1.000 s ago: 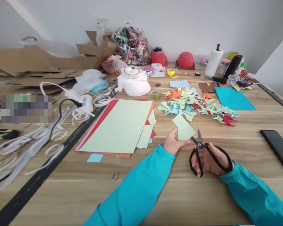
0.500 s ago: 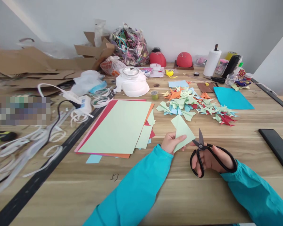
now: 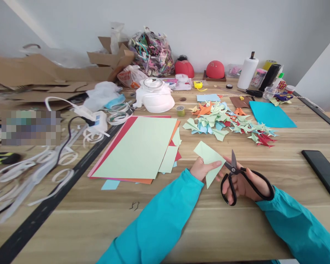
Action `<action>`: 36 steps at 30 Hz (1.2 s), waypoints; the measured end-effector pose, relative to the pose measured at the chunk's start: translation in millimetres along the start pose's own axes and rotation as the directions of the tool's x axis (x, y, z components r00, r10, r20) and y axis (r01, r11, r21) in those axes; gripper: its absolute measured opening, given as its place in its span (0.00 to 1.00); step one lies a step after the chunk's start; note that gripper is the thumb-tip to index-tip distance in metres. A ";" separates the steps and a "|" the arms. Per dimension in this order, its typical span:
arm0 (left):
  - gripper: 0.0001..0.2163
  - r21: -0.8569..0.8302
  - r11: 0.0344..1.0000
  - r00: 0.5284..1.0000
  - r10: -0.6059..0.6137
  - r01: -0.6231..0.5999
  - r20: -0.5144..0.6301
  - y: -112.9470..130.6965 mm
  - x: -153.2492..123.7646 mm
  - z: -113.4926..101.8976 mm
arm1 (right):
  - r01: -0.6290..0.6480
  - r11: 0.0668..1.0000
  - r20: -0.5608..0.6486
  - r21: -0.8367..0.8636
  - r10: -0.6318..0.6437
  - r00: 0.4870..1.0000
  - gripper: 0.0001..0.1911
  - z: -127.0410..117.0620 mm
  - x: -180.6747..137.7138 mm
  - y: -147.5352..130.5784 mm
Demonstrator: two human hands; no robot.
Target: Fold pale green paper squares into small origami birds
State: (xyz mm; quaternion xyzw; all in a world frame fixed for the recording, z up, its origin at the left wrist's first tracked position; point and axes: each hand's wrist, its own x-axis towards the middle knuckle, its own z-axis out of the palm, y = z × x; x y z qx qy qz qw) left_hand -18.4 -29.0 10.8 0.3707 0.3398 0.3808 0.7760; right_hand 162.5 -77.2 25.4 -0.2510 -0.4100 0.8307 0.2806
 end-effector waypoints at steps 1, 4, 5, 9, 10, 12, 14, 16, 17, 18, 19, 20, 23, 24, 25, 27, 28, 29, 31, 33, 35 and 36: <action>0.19 0.011 1.000 1.000 -0.005 0.004 0.007 -0.2 0.0 0.1 | 0.002 1.000 0.006 0.002 -0.002 1.000 0.43 -0.2 0.0 0.5; 0.19 0.026 0.999 1.000 -0.021 0.021 0.013 0.6 -0.3 -0.6 | -0.018 1.000 0.000 -0.012 0.018 1.000 0.43 -0.6 -0.9 0.3; 0.19 0.024 0.999 1.000 -0.025 0.025 0.017 1.2 -0.6 -0.8 | -0.024 1.000 -0.005 -0.019 0.024 1.000 0.43 -0.7 -1.2 0.0; 0.19 -0.021 0.998 0.998 -0.051 0.052 0.041 2.7 -1.4 0.3 | -0.008 1.000 -0.008 -0.026 0.007 1.000 0.42 -1.7 -1.3 0.2; 0.19 -0.034 0.998 0.998 -0.052 0.053 0.041 2.4 -1.2 0.7 | 0.001 1.000 -0.009 -0.026 -0.001 1.000 0.42 -1.8 -1.0 0.7; 0.17 -0.045 0.998 0.999 -0.035 0.036 0.025 0.7 -0.2 1.2 | 0.012 1.000 -0.009 -0.026 -0.012 1.000 0.42 -1.5 -0.3 1.9; 0.16 -0.035 0.999 1.000 -0.014 0.015 0.013 -1.7 1.2 0.6 | 0.020 1.000 0.000 -0.023 -0.020 1.000 0.41 -1.0 0.3 3.3; 0.16 -0.014 1.000 1.000 -0.001 0.002 0.025 -3.7 2.3 -0.7 | 0.034 0.999 0.027 -0.008 -0.033 0.999 0.41 -0.7 0.8 4.6; 0.17 -0.004 1.000 0.999 0.003 -0.003 0.040 -4.3 2.5 -1.3 | 0.042 0.999 0.040 0.003 -0.042 0.998 0.40 -0.7 1.0 5.3; 0.17 0.008 1.000 0.998 0.005 -0.005 0.059 -4.6 2.6 -1.8 | 0.050 0.999 0.050 0.014 -0.051 0.997 0.40 -0.9 1.3 6.0; 0.18 0.019 1.000 0.997 0.004 -0.006 0.076 -4.6 2.5 -2.2 | 0.057 0.998 0.057 0.025 -0.059 0.997 0.39 -1.1 1.6 6.6; 0.18 0.028 1.000 0.996 0.001 -0.004 0.087 -4.4 2.3 -2.3 | 0.065 0.997 0.060 0.031 -0.067 0.996 0.39 -1.4 2.0 7.1; 0.19 0.048 0.999 0.995 -0.026 0.021 0.100 -3.2 1.6 -2.2 | 0.081 0.996 0.063 0.034 -0.083 0.995 0.39 -1.7 2.8 7.6; 0.20 0.049 0.998 0.994 -0.032 0.027 0.103 -2.9 1.5 -2.2 | 0.083 0.996 0.061 0.031 -0.084 0.995 0.39 -1.6 2.9 7.2; 0.20 0.047 0.998 0.993 -0.035 0.030 0.109 -2.7 1.5 -2.4 | 0.082 0.996 0.055 0.029 -0.083 0.995 0.39 -1.3 3.0 6.7; 0.21 0.044 0.998 0.992 -0.046 0.041 0.117 -2.7 1.6 -2.9 | 0.085 0.996 0.030 0.026 -0.086 0.996 0.39 -0.7 3.0 5.2; 0.21 0.044 0.998 0.992 -0.051 0.046 0.113 -2.8 1.7 -3.2 | 0.090 0.996 0.014 0.026 -0.091 0.996 0.39 -0.4 3.0 4.4; 0.22 0.045 0.998 0.993 -0.054 0.049 0.106 -2.9 1.8 -3.5 | 0.093 0.995 0.000 0.029 -0.094 0.996 0.39 -0.2 3.1 3.7; 0.23 0.050 0.997 0.993 -0.058 0.053 0.101 -2.9 2.0 -3.7 | 0.097 0.994 -0.011 0.041 -0.097 0.995 0.39 0.0 3.4 3.2; 0.24 0.052 0.997 0.994 -0.061 0.056 0.094 -2.4 2.1 -3.5 | 0.100 0.993 -0.005 0.062 -0.099 0.995 0.38 0.1 4.0 3.9; 0.24 0.055 0.996 0.995 -0.073 0.069 0.073 -1.8 2.1 -3.1 | 0.108 0.990 0.009 0.086 -0.109 0.994 0.36 0.2 4.6 5.5; 0.24 0.058 0.995 0.995 -0.079 0.076 0.062 -1.5 2.1 -2.9 | 0.109 0.989 0.018 0.096 -0.111 0.994 0.34 0.3 4.9 6.3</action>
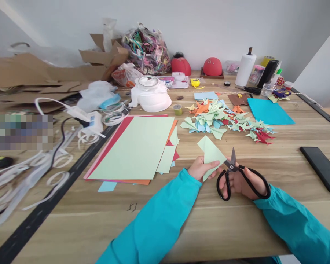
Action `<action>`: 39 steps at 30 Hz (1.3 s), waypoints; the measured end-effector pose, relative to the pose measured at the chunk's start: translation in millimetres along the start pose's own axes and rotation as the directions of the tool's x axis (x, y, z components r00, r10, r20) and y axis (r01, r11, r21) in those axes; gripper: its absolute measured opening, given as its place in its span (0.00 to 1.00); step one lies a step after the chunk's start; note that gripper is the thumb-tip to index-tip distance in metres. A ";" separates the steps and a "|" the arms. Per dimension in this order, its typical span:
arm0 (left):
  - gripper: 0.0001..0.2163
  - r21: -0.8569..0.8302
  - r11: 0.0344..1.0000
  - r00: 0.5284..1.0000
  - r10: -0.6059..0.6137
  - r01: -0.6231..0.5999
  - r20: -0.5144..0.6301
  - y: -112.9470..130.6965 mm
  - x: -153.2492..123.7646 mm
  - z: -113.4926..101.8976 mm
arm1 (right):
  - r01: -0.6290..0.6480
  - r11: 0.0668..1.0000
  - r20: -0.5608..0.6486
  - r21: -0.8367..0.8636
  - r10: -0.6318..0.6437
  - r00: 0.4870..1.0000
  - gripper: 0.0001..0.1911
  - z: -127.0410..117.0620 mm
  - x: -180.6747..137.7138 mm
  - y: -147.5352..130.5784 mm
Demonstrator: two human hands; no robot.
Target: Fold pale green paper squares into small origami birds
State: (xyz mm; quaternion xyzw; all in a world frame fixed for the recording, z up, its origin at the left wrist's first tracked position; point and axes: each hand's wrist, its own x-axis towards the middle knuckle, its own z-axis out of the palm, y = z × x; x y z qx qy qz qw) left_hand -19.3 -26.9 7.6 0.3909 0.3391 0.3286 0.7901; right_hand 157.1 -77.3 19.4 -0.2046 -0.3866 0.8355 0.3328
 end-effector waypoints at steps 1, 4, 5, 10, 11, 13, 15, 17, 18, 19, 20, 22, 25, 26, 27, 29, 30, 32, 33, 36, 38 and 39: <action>0.24 0.004 1.000 1.000 -0.006 0.006 -0.005 0.2 -0.1 0.1 | -0.003 1.000 0.009 0.008 0.003 1.000 0.32 0.1 0.2 0.8; 0.24 0.018 1.000 1.000 -0.014 0.014 -0.003 0.5 -0.5 0.7 | -0.017 1.000 0.033 0.025 0.016 0.999 0.30 0.3 0.6 1.7; 0.24 0.024 1.000 1.000 -0.012 0.012 -0.009 0.4 -0.7 1.1 | -0.015 0.999 0.036 0.029 0.014 0.999 0.29 0.3 0.6 1.5; 0.25 0.054 0.998 1.000 0.019 -0.018 -0.018 0.0 -1.5 2.4 | -0.011 0.999 0.056 0.049 0.008 0.998 0.31 1.3 0.4 -0.9; 0.25 0.060 0.998 1.000 0.020 -0.019 -0.015 0.2 -1.7 2.2 | -0.013 0.998 0.057 0.054 0.009 0.998 0.32 1.7 0.4 -1.4; 0.25 0.070 0.997 1.000 0.016 -0.016 -0.007 1.0 -1.9 1.6 | -0.011 0.998 0.052 0.068 0.008 0.999 0.35 2.4 0.8 -2.4; 0.24 0.076 0.997 1.000 0.013 -0.014 0.005 2.0 -2.2 0.7 | -0.003 0.997 0.039 0.081 0.000 0.999 0.39 2.7 1.4 -2.9; 0.24 0.079 0.997 1.000 0.012 -0.013 0.004 3.1 -2.5 -0.1 | 0.012 0.996 0.024 0.084 -0.014 1.000 0.43 2.6 2.1 -3.0; 0.23 0.081 0.997 1.000 0.011 -0.011 -0.001 3.7 -2.8 -0.5 | 0.017 0.997 0.018 0.080 -0.018 1.000 0.44 2.5 2.4 -3.0; 0.23 0.086 0.996 1.000 0.007 -0.007 -0.008 4.3 -3.1 -0.8 | 0.019 0.997 0.012 0.074 -0.020 1.000 0.45 2.4 2.4 -3.1; 0.22 0.092 0.996 1.000 0.002 -0.001 -0.015 4.9 -3.4 -1.0 | 0.018 0.998 0.007 0.065 -0.018 1.000 0.46 2.4 2.3 -3.3; 0.21 0.103 0.995 0.999 -0.006 0.009 -0.035 6.2 -4.0 -1.5 | 0.004 0.999 -0.005 0.045 -0.004 1.000 0.47 2.6 1.6 -3.9; 0.18 0.117 0.993 0.997 -0.011 0.020 -0.072 7.6 -4.5 -2.7 | -0.019 1.000 -0.022 0.021 0.019 1.000 0.48 3.2 0.0 -5.3; 0.18 0.122 0.992 0.997 -0.010 0.020 -0.080 7.9 -4.4 -3.4 | -0.021 1.000 -0.023 0.015 0.021 1.000 0.49 3.3 -0.5 -5.7; 0.17 0.129 0.991 0.996 -0.010 0.021 -0.086 8.0 -4.3 -4.3 | -0.022 1.000 -0.023 0.009 0.023 0.999 0.49 3.2 -0.9 -6.0; 0.16 0.140 0.990 0.996 -0.010 0.022 -0.092 8.0 -3.7 -6.2 | -0.026 1.000 -0.025 -0.003 0.026 0.999 0.49 3.0 -1.5 -6.2; 0.16 0.144 0.989 0.995 -0.010 0.024 -0.095 7.9 -3.3 -7.2 | -0.030 0.999 -0.031 -0.010 0.030 0.999 0.48 2.8 -1.6 -6.1; 0.15 0.151 0.988 0.995 -0.012 0.027 -0.102 7.7 -2.6 -8.9 | -0.040 0.999 -0.047 -0.023 0.039 0.998 0.48 2.4 -1.7 -5.3; 0.15 0.153 0.988 0.995 -0.011 0.027 -0.100 7.6 -2.3 -9.6 | -0.040 0.999 -0.050 -0.028 0.039 0.998 0.48 2.1 -1.8 -4.7; 0.15 0.162 0.987 0.999 -0.011 0.019 -0.047 7.1 -2.2 -10.8 | -0.017 0.999 -0.032 -0.034 0.016 0.999 0.46 1.2 -2.1 -2.5; 0.16 0.164 0.986 1.000 -0.017 0.014 0.018 6.9 -3.1 -10.9 | -0.010 0.999 0.000 -0.038 0.010 1.000 0.44 0.3 -2.4 -1.5; 0.17 0.159 0.987 0.998 -0.022 0.013 0.053 6.9 -3.7 -10.7 | -0.011 0.999 0.015 -0.041 0.012 1.000 0.43 -0.1 -2.6 -1.3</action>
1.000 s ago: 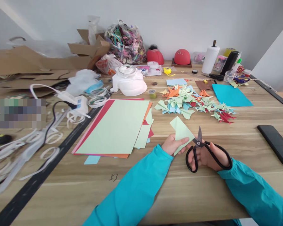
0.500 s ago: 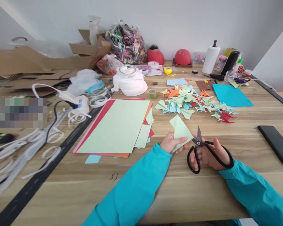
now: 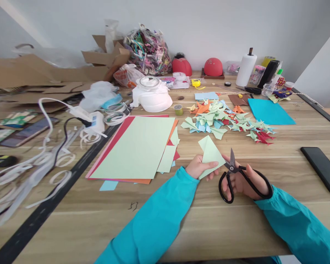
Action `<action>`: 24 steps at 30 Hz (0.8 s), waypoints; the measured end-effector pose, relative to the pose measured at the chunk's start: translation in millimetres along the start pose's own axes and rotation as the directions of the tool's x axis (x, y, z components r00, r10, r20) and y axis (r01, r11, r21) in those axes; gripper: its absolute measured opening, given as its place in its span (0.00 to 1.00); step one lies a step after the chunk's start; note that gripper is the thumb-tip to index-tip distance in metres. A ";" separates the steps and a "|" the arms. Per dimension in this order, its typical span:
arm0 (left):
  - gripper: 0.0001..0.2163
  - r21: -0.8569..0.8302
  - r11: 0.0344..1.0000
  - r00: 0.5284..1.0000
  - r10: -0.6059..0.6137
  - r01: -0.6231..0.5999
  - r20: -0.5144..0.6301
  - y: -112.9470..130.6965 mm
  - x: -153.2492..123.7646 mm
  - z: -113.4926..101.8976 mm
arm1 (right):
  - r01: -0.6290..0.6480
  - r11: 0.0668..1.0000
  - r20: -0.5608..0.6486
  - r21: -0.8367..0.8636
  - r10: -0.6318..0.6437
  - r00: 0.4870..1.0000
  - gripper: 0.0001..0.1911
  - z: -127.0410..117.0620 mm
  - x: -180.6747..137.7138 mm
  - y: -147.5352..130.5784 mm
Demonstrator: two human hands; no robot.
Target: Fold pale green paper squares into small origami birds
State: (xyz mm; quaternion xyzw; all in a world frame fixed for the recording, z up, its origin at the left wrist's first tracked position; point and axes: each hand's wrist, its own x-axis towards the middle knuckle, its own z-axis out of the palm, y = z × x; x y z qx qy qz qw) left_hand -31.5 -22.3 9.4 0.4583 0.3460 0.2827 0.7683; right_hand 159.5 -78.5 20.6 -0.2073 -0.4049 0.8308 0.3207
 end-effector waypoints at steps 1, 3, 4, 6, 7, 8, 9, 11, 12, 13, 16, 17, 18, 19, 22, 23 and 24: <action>0.18 -0.009 1.000 0.999 0.002 -0.002 0.034 0.1 -0.7 0.5 | -0.004 1.000 0.013 -0.004 0.004 1.000 0.43 -0.4 -0.1 0.0; 0.21 -0.046 0.999 0.995 0.020 -0.015 0.094 0.8 -2.1 1.9 | -0.020 1.000 0.021 -0.014 0.020 1.000 0.44 -1.2 -0.4 -1.0; 0.21 -0.078 0.997 0.993 0.035 -0.026 0.115 1.2 -2.5 2.7 | -0.032 0.999 0.018 -0.017 0.032 0.999 0.44 -1.4 -0.7 -2.0; 0.21 -0.162 0.985 0.990 0.081 -0.061 0.115 1.7 -2.4 4.3 | -0.058 0.998 0.005 -0.011 0.058 0.998 0.45 -1.6 -1.5 -4.8; 0.21 -0.206 0.975 0.991 0.102 -0.082 0.086 1.8 -2.0 4.9 | -0.070 0.998 0.000 -0.002 0.070 0.998 0.44 -1.5 -2.0 -6.5; 0.21 -0.242 0.965 0.993 0.115 -0.102 0.039 1.5 -1.4 5.5 | -0.080 0.997 -0.005 0.008 0.080 0.997 0.44 -1.2 -2.6 -8.3; 0.21 -0.266 0.957 0.993 0.119 -0.119 -0.018 1.2 -0.8 6.0 | -0.089 0.996 -0.009 0.016 0.089 0.996 0.43 -0.9 -3.3 -10.0; 0.22 -0.277 0.951 0.987 0.109 -0.139 -0.121 0.1 0.1 7.0 | -0.118 0.993 -0.014 0.018 0.118 0.993 0.42 -0.1 -4.5 -12.8; 0.22 -0.274 0.952 0.984 0.099 -0.138 -0.150 -0.4 0.3 7.6 | -0.135 0.991 -0.012 0.017 0.135 0.991 0.43 0.3 -4.9 -13.8; 0.22 -0.269 0.954 0.983 0.091 -0.133 -0.161 -0.8 0.2 8.1 | -0.149 0.989 -0.009 0.018 0.149 0.989 0.43 0.6 -5.2 -14.5; 0.21 -0.255 0.961 0.988 0.073 -0.106 -0.134 -1.3 -0.5 9.1 | -0.159 0.986 0.010 0.047 0.159 0.987 0.42 0.3 -5.3 -16.0; 0.21 -0.254 0.962 0.990 0.065 -0.094 -0.122 -1.3 -0.6 8.9 | -0.157 0.986 0.011 0.059 0.156 0.988 0.42 -0.5 -5.3 -16.6; 0.20 -0.257 0.963 0.992 0.056 -0.082 -0.110 -1.2 -0.7 8.6 | -0.155 0.986 0.009 0.068 0.155 0.988 0.41 -1.6 -5.4 -17.4; 0.19 -0.263 0.962 0.994 0.048 -0.072 -0.098 -1.1 -0.7 8.1 | -0.152 0.986 0.006 0.074 0.152 0.988 0.41 -3.1 -5.6 -18.4; 0.19 -0.300 0.952 0.998 0.044 -0.055 -0.044 -0.7 -0.4 7.2 | -0.129 0.987 0.010 0.093 0.128 0.992 0.38 -7.9 -7.1 -21.9; 0.19 -0.312 0.949 0.999 0.047 -0.053 -0.027 -0.8 -0.3 7.3 | -0.126 0.987 0.023 0.101 0.124 0.992 0.37 -9.0 -7.7 -22.9; 0.19 -0.321 0.946 0.999 0.045 -0.048 -0.016 -1.1 -0.2 7.7 | -0.134 0.985 0.039 0.105 0.130 0.991 0.37 -9.7 -8.3 -23.5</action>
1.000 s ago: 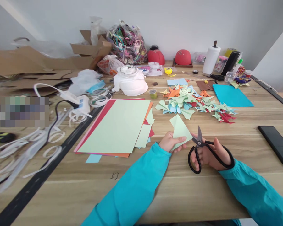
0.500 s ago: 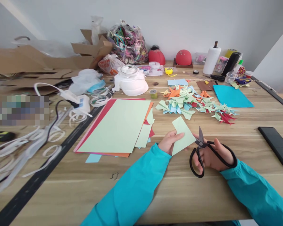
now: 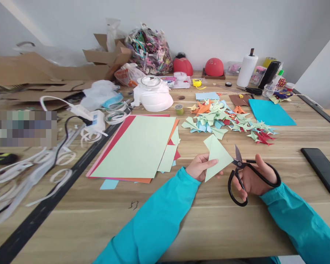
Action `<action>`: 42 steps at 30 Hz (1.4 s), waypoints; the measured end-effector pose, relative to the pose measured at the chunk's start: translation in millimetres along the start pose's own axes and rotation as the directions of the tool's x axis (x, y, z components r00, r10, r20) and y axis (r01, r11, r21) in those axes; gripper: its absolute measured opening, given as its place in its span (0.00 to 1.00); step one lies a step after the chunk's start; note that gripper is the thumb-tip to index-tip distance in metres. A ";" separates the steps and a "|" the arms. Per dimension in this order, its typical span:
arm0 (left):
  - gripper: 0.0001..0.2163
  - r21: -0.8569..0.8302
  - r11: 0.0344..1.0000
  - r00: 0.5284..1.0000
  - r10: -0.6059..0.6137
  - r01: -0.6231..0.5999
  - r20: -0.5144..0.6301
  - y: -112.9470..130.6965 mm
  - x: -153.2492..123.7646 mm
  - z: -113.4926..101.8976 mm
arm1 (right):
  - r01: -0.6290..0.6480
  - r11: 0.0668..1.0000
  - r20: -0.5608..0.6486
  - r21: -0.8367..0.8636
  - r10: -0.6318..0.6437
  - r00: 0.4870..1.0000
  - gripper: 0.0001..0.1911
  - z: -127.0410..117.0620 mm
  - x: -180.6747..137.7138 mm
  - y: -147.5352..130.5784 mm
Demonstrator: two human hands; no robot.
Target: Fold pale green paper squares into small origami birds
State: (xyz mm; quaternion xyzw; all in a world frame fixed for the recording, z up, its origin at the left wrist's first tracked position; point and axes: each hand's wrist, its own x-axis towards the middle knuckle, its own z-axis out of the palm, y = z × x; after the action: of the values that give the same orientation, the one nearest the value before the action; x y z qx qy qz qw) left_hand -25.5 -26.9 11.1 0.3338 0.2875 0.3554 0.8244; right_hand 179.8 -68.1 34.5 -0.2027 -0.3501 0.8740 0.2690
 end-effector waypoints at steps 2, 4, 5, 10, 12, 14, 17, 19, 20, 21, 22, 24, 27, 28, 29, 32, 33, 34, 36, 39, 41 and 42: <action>0.19 -0.002 1.000 1.000 -0.013 0.013 -0.024 -1.5 0.2 0.8 | -0.039 0.999 0.022 -0.011 0.039 0.999 0.37 0.0 -0.5 0.3; 0.19 0.025 0.999 0.997 -0.023 0.025 -0.079 -3.7 0.6 1.5 | -0.076 0.996 0.023 -0.045 0.077 0.997 0.40 1.1 0.1 2.3; 0.19 0.045 0.999 0.994 -0.017 0.022 -0.108 -4.9 1.0 1.6 | -0.082 0.995 0.018 -0.060 0.083 0.996 0.41 1.5 0.6 3.7; 0.19 0.128 0.991 0.987 0.047 -0.027 -0.155 -8.8 3.5 -0.7 | -0.059 0.995 0.012 -0.079 0.060 0.998 0.42 0.5 2.7 8.9; 0.19 0.147 0.989 0.992 0.042 -0.025 -0.115 -9.4 4.0 -2.2 | -0.060 0.993 0.003 -0.098 0.061 0.998 0.43 0.2 3.0 9.5; 0.19 0.157 0.987 0.996 0.039 -0.026 -0.081 -9.6 4.0 -2.9 | -0.061 0.991 -0.007 -0.119 0.060 0.998 0.44 1.4 3.3 9.7; 0.19 0.162 0.986 0.997 0.042 -0.031 -0.065 -9.1 3.2 -1.9 | -0.060 0.990 -0.010 -0.130 0.059 0.998 0.45 4.4 4.2 9.7; 0.19 0.160 0.987 0.997 0.045 -0.035 -0.059 -8.4 2.4 -0.5 | -0.053 0.992 -0.007 -0.116 0.053 0.999 0.45 5.6 4.6 9.7; 0.19 0.158 0.987 0.997 0.045 -0.035 -0.055 -7.9 2.1 0.2 | -0.047 0.993 -0.004 -0.108 0.047 0.999 0.44 5.7 4.7 9.6; 0.19 0.157 0.987 0.998 0.043 -0.034 -0.052 -7.5 1.8 0.8 | -0.042 0.994 -0.002 -0.103 0.042 0.999 0.44 5.6 4.7 9.5; 0.19 0.157 0.987 0.998 0.040 -0.031 -0.052 -7.1 1.6 1.3 | -0.040 0.994 0.000 -0.101 0.041 0.999 0.44 5.2 4.8 9.3; 0.19 0.151 0.988 0.998 0.035 -0.025 -0.058 -6.8 1.6 1.7 | -0.047 0.993 -0.007 -0.111 0.047 0.999 0.45 4.5 4.9 8.6; 0.18 0.126 0.992 0.995 0.036 -0.024 -0.093 -7.5 2.5 1.0 | -0.050 0.990 -0.038 -0.133 0.045 0.998 0.47 4.7 5.2 7.2; 0.18 0.116 0.993 0.993 0.039 -0.026 -0.110 -8.0 2.9 0.7 | -0.042 0.990 -0.049 -0.136 0.035 0.998 0.47 5.2 5.4 6.9; 0.17 0.105 0.994 0.991 0.043 -0.030 -0.126 -8.4 3.4 0.3 | -0.033 0.990 -0.058 -0.138 0.025 0.998 0.47 5.8 5.5 6.5; 0.16 0.074 0.997 0.985 0.048 -0.036 -0.169 -9.4 4.6 -0.5 | -0.014 0.990 -0.066 -0.137 0.005 0.998 0.47 7.2 5.5 5.9; 0.16 0.062 0.998 0.981 0.044 -0.033 -0.188 -9.4 4.9 -0.6 | -0.011 0.991 -0.063 -0.135 0.002 0.998 0.47 7.5 5.4 5.6; 0.15 0.049 0.998 0.977 0.038 -0.029 -0.209 -9.3 5.0 -0.7 | -0.007 0.991 -0.059 -0.131 -0.001 0.998 0.47 7.6 5.3 5.4; 0.14 0.028 0.999 0.971 0.025 -0.019 -0.239 -8.5 5.1 -0.6 | 0.003 0.993 -0.050 -0.118 -0.009 0.999 0.46 7.7 5.0 4.8; 0.13 0.017 1.000 0.971 0.010 -0.006 -0.239 -6.5 4.3 -0.2 | 0.018 0.995 -0.028 -0.096 -0.021 0.999 0.45 7.9 4.5 4.5; 0.14 0.017 1.000 0.976 0.001 0.003 -0.219 -5.2 3.1 0.9 | 0.014 0.996 -0.018 -0.092 -0.016 1.000 0.44 8.4 4.2 5.1; 0.14 0.020 1.000 0.981 0.002 0.002 -0.195 -4.8 2.3 1.7 | 0.005 0.996 -0.013 -0.092 -0.007 1.000 0.44 8.6 4.0 5.6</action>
State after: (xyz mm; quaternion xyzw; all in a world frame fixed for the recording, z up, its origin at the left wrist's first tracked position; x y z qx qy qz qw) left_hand -21.1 -28.2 8.0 0.3057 0.3706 0.3835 0.7887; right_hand 170.2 -73.4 35.5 -0.2195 -0.3888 0.8549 0.2643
